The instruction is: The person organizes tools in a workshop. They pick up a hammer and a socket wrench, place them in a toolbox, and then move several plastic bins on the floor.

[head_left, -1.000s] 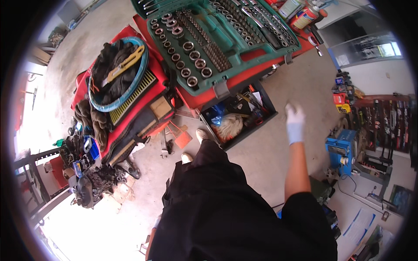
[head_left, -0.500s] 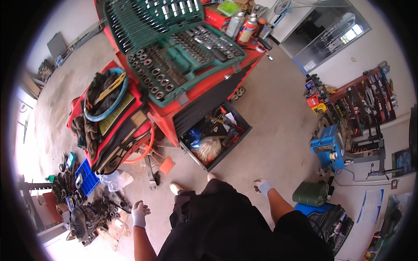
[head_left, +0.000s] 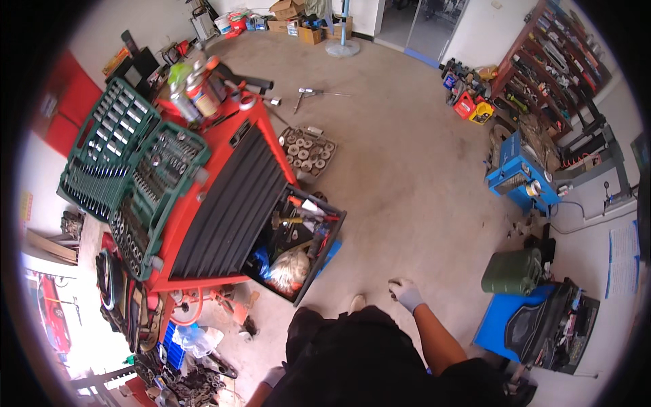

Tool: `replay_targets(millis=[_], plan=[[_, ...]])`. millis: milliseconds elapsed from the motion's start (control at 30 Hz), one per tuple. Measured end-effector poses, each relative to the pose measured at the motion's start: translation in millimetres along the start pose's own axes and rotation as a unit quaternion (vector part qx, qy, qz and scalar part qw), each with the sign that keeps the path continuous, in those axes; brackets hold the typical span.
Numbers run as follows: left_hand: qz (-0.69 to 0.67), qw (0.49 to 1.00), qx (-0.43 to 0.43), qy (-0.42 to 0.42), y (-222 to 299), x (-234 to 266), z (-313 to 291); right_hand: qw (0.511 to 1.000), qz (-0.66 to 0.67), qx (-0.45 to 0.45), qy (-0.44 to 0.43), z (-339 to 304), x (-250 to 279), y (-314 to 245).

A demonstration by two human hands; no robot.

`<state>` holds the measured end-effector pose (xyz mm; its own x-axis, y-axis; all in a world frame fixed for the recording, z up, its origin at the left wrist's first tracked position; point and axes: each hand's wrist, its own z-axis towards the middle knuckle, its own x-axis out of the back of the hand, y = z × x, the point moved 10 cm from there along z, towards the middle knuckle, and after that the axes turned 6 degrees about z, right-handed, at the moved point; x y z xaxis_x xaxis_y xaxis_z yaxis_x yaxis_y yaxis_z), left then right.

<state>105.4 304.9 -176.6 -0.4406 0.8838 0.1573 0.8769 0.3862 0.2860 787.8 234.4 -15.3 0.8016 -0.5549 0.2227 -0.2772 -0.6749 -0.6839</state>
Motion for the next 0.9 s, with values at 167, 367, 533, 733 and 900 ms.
replay_targets(millis=[167,367,533,733,900], plan=[[-0.174,0.98,0.02,0.098,251.1,61.9,29.3,0.996,0.086,-0.009,0.013,72.9,78.1,-50.7],[-0.052,0.993,-0.027,0.104,518.8,72.3,139.5,0.996,0.082,-0.012,0.012,206.5,155.4,-120.7],[0.318,0.932,-0.169,0.042,737.7,30.6,265.7,0.975,0.153,-0.14,0.085,287.5,286.1,-100.0],[0.245,0.914,-0.315,0.077,1131.5,68.9,210.0,0.872,0.357,-0.237,0.236,336.2,401.9,-111.0],[0.181,0.933,-0.296,0.095,1321.1,151.0,216.6,0.927,0.134,-0.323,0.132,470.6,395.6,-196.3]])
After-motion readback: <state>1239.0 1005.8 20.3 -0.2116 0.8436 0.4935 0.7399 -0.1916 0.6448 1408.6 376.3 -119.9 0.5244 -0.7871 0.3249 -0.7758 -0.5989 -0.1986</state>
